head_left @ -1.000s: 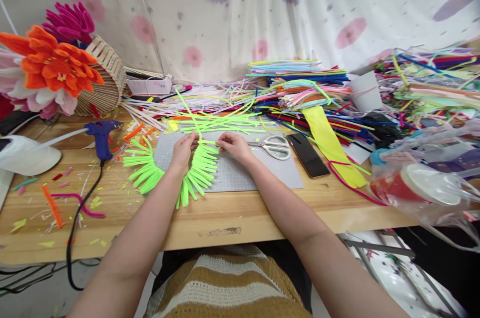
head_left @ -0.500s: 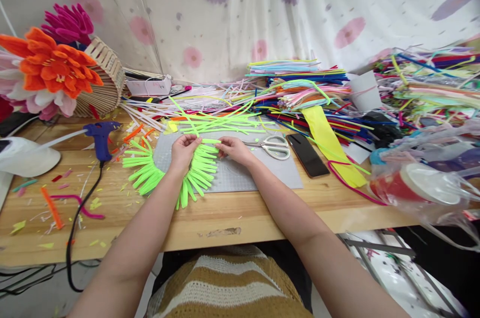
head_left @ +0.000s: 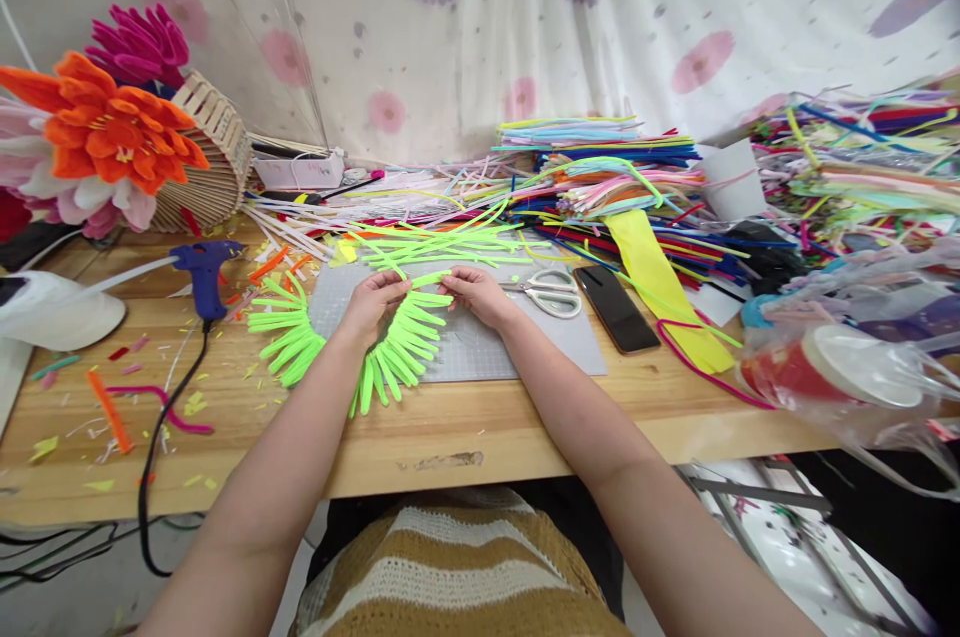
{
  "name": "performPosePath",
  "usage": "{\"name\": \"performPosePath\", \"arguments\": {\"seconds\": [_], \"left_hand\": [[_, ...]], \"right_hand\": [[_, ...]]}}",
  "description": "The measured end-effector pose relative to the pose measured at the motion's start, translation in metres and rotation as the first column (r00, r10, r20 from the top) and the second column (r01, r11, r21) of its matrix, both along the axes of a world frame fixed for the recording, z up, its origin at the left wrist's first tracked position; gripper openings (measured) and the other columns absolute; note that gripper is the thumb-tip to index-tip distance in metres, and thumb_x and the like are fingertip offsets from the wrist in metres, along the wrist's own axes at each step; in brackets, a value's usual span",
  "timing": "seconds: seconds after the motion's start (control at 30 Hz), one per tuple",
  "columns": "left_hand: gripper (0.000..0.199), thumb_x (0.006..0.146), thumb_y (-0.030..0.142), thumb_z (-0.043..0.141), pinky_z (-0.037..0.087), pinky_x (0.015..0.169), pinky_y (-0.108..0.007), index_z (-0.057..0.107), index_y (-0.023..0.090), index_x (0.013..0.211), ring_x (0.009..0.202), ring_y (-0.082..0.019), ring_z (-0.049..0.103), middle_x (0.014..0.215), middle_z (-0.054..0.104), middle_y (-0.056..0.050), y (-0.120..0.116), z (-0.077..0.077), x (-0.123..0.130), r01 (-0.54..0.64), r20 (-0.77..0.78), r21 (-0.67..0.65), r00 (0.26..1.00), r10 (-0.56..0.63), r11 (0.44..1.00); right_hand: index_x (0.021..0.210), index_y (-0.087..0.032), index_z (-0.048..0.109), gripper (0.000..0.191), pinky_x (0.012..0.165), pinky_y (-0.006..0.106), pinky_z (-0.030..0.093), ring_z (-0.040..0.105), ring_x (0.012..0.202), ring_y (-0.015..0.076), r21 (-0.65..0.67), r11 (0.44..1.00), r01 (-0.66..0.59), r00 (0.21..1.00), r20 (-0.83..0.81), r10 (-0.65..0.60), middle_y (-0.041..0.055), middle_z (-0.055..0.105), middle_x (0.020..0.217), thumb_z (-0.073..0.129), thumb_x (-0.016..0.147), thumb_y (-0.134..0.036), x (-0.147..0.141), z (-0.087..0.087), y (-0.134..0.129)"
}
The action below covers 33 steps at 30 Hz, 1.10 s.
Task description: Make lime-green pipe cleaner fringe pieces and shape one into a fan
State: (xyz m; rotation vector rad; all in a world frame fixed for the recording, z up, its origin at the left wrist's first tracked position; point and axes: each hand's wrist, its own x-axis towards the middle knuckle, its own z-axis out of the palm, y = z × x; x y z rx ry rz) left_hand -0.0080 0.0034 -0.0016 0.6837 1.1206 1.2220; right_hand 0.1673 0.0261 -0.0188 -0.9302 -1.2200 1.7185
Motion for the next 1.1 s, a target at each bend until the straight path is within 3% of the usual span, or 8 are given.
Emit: {"name": "performPosePath", "arguments": {"seconds": [0.13,0.23,0.43,0.53,0.67,0.8,0.93,1.1], "left_hand": [[0.036,0.038,0.024,0.082,0.042,0.054,-0.022,0.058,0.015,0.064,0.052,-0.01,0.056,0.058,0.061,0.002,0.003,-0.004,-0.001,-0.033,-0.093,0.068,0.995,0.04,0.997],[0.036,0.038,0.024,0.081,0.04,0.05,-0.021,0.058,0.014,0.063,0.049,-0.009,0.054,0.056,0.06,0.002,0.003,-0.005,0.001,-0.051,-0.159,0.116,0.985,0.069,0.992],[0.033,0.042,0.019,0.079,0.045,0.055,-0.023,0.063,0.012,0.07,0.054,-0.012,0.059,0.061,0.064,-0.002,-0.001,0.003,-0.001,0.041,-0.049,-0.065,0.998,-0.044,0.997],[0.03,0.042,0.015,0.078,0.046,0.056,-0.023,0.064,0.012,0.068,0.055,-0.011,0.059,0.06,0.065,-0.003,0.0,0.003,-0.003,0.041,-0.021,-0.064,0.999,-0.043,0.997],[0.033,0.039,0.017,0.08,0.046,0.057,-0.023,0.064,0.012,0.068,0.055,-0.011,0.058,0.06,0.064,-0.001,0.001,-0.001,-0.001,-0.031,-0.107,0.008,0.994,0.032,0.999],[0.038,0.037,0.022,0.081,0.043,0.052,-0.02,0.064,0.012,0.07,0.052,-0.009,0.056,0.059,0.063,0.0,-0.001,-0.002,0.002,-0.023,-0.189,0.078,0.981,0.038,0.997],[0.038,0.039,0.022,0.081,0.042,0.05,-0.017,0.063,0.013,0.071,0.053,-0.008,0.056,0.06,0.063,0.001,-0.002,-0.002,0.003,0.024,-0.152,0.091,0.988,-0.01,0.996],[0.038,0.042,0.016,0.08,0.047,0.054,-0.019,0.064,0.014,0.076,0.058,-0.009,0.06,0.068,0.065,0.0,-0.002,-0.001,0.0,0.103,0.004,-0.021,0.995,-0.103,0.994]], "right_hand": [[0.082,-0.017,0.06,0.034,0.055,0.021,0.047,0.054,0.057,0.0077,-0.006,1.0,-0.002,1.0,0.029,0.002,-0.0015,0.064,0.071,0.07,0.06,-0.042,-0.002,0.0,0.0],[0.073,-0.016,0.058,0.028,0.057,0.021,0.045,0.056,0.058,0.0081,-0.011,0.997,0.076,0.996,0.052,-0.076,-0.0015,0.064,0.067,0.07,0.061,-0.039,-0.006,-0.001,0.0],[0.07,-0.016,0.057,0.03,0.059,0.02,0.044,0.056,0.057,0.0075,-0.066,0.993,0.103,0.995,0.003,-0.103,-0.0012,0.065,0.063,0.073,0.056,-0.037,-0.005,-0.005,0.002],[0.076,-0.017,0.057,0.029,0.06,0.022,0.045,0.056,0.058,0.0084,-0.042,0.996,0.079,0.996,0.03,-0.078,-0.0017,0.064,0.065,0.071,0.059,-0.037,-0.003,-0.004,0.002],[0.082,-0.018,0.06,0.021,0.066,0.025,0.044,0.056,0.068,0.0103,0.24,0.967,0.092,0.951,0.265,-0.156,0.0003,0.064,0.078,0.063,0.067,-0.034,-0.007,0.002,0.001],[0.078,-0.017,0.062,0.018,0.072,0.026,0.041,0.055,0.074,0.0116,0.475,0.878,-0.058,0.878,0.443,-0.182,0.0008,0.065,0.079,0.06,0.071,-0.033,-0.014,0.008,-0.002],[0.072,-0.015,0.058,0.019,0.064,0.024,0.038,0.05,0.063,0.0091,0.388,0.919,-0.068,0.892,0.436,-0.118,-0.0018,0.06,0.067,0.059,0.07,-0.034,-0.019,0.007,-0.002],[0.069,-0.015,0.054,0.022,0.058,0.022,0.035,0.044,0.057,0.0069,0.238,0.969,-0.063,0.966,0.257,-0.001,-0.0044,0.053,0.061,0.06,0.065,-0.036,-0.019,0.003,-0.001]]}}
